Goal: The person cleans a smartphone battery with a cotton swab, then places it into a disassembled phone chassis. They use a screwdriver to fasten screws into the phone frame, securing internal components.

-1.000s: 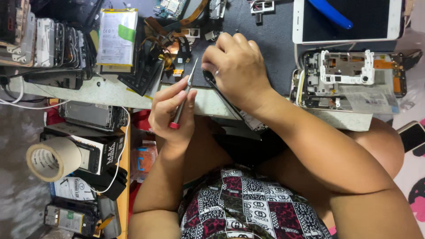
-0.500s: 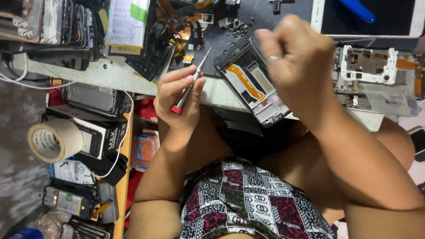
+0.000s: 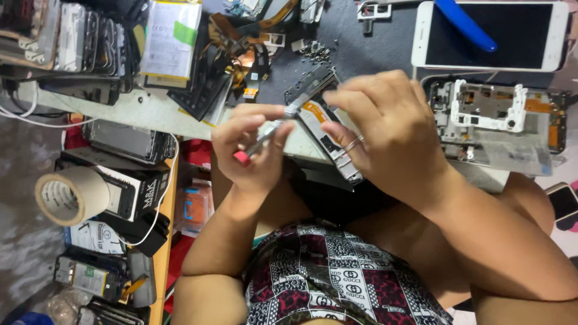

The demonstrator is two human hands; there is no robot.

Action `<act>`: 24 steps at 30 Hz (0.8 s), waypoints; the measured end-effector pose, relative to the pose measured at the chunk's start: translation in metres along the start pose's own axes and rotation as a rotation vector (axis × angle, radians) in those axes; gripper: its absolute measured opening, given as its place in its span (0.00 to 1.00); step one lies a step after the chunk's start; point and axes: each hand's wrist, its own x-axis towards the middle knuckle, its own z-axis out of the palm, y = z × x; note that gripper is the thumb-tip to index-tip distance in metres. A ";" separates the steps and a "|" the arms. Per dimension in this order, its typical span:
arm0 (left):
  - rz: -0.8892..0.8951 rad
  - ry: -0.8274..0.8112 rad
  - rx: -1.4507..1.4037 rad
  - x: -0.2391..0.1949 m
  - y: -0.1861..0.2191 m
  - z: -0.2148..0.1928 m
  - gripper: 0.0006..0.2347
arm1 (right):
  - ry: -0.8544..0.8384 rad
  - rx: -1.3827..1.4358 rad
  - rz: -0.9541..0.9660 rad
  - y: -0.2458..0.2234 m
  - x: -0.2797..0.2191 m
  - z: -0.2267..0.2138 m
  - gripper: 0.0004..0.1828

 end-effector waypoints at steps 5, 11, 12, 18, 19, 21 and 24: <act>0.038 -0.222 -0.168 0.018 0.018 0.023 0.24 | 0.004 -0.117 -0.134 0.005 0.004 -0.015 0.14; -0.088 -0.022 -0.337 0.040 0.023 0.059 0.19 | 0.007 -0.024 0.188 0.038 -0.019 -0.049 0.19; -0.028 -0.131 -0.191 0.045 0.023 0.060 0.17 | 0.048 0.111 0.381 0.047 -0.027 -0.051 0.16; 0.236 -0.365 0.167 0.072 0.014 0.068 0.08 | 0.177 0.544 0.520 0.131 -0.077 -0.060 0.16; 0.228 -0.359 0.191 0.078 0.012 0.066 0.08 | 0.146 0.494 0.554 0.144 -0.085 -0.062 0.16; 0.231 -0.330 0.241 0.088 0.006 0.061 0.08 | 0.083 0.378 0.635 0.171 -0.094 -0.069 0.16; 0.240 -0.329 0.288 0.097 -0.004 0.056 0.08 | -0.016 0.234 0.725 0.204 -0.093 -0.074 0.15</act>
